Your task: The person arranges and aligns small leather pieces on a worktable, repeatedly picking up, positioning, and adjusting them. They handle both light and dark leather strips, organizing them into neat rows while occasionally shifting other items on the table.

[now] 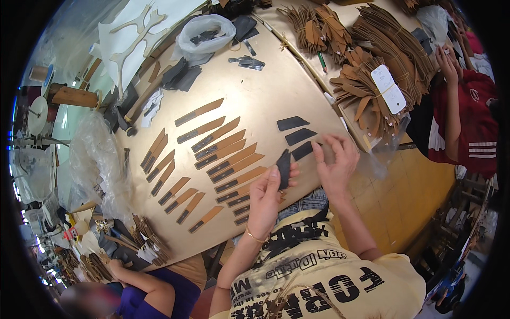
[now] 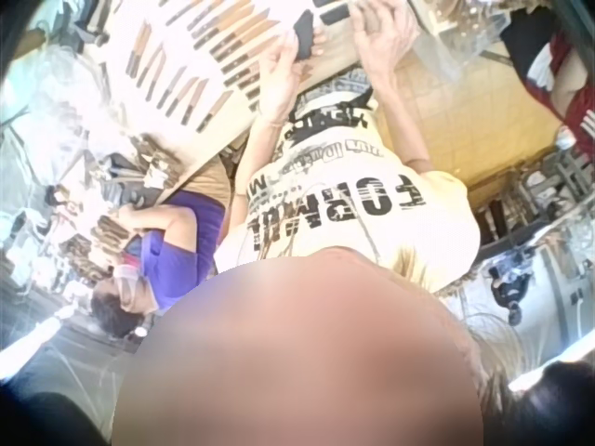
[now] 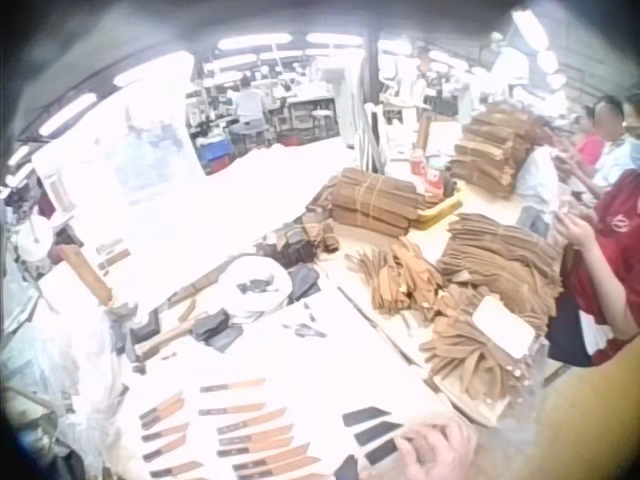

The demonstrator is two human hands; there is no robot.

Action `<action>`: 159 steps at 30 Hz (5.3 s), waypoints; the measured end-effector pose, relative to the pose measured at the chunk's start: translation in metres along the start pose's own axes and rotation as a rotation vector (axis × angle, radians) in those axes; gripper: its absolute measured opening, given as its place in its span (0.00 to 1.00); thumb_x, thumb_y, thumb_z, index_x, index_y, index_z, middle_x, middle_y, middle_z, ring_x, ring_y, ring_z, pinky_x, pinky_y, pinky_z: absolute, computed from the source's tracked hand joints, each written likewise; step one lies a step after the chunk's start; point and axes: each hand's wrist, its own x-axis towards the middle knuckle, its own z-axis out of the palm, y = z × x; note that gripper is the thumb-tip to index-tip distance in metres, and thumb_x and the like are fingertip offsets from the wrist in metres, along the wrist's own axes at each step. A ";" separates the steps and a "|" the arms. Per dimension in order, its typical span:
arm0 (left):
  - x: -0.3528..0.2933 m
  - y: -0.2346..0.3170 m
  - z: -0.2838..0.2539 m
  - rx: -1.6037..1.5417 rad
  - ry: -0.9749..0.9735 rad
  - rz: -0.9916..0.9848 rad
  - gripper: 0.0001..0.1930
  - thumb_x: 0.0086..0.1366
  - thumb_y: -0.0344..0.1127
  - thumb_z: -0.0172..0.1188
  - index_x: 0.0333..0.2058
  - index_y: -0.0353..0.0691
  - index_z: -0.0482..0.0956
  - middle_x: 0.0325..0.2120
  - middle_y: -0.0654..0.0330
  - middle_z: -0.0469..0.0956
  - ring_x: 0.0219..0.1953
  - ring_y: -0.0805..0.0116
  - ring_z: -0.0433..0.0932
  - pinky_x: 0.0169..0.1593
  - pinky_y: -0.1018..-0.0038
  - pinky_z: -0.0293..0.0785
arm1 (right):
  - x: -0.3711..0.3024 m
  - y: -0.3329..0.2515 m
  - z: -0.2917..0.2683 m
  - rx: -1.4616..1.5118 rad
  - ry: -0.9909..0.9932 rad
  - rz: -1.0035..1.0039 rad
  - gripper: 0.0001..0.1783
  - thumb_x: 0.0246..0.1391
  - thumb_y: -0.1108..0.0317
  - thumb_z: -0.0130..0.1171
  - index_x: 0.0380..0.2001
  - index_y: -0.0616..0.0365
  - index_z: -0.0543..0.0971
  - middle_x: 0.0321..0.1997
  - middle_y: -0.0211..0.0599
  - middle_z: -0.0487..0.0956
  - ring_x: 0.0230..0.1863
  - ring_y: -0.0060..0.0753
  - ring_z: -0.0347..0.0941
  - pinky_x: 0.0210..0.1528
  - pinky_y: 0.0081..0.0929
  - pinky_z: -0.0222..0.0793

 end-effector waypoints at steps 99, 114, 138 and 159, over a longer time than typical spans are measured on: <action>-0.003 0.004 -0.023 -0.271 0.064 0.090 0.20 0.77 0.39 0.43 0.54 0.27 0.73 0.49 0.48 0.79 0.49 0.62 0.79 0.51 0.70 0.77 | -0.018 0.019 -0.051 0.262 -0.321 0.031 0.08 0.48 0.74 0.69 0.30 0.57 0.79 0.31 0.31 0.79 0.31 0.27 0.72 0.39 0.25 0.65; -0.004 0.012 0.003 -0.201 -0.118 -0.037 0.21 0.77 0.40 0.42 0.53 0.26 0.74 0.50 0.49 0.78 0.51 0.64 0.78 0.54 0.71 0.75 | 0.000 -0.012 -0.047 0.472 -0.244 -0.122 0.16 0.45 0.67 0.73 0.40 0.52 0.84 0.44 0.33 0.77 0.34 0.34 0.71 0.43 0.31 0.67; 0.041 0.056 -0.010 -0.128 -0.148 -0.064 0.19 0.77 0.39 0.44 0.52 0.31 0.77 0.43 0.61 0.81 0.47 0.77 0.76 0.55 0.77 0.70 | 0.061 -0.059 -0.005 0.489 -0.376 -0.228 0.15 0.42 0.65 0.73 0.34 0.54 0.81 0.36 0.31 0.77 0.38 0.35 0.73 0.42 0.33 0.64; 0.070 0.078 -0.046 -0.249 0.170 0.157 0.22 0.77 0.42 0.43 0.53 0.26 0.73 0.47 0.47 0.80 0.46 0.65 0.81 0.50 0.71 0.78 | 0.115 -0.034 0.027 0.478 -0.580 0.226 0.10 0.51 0.72 0.68 0.37 0.65 0.83 0.28 0.31 0.82 0.29 0.21 0.71 0.35 0.23 0.70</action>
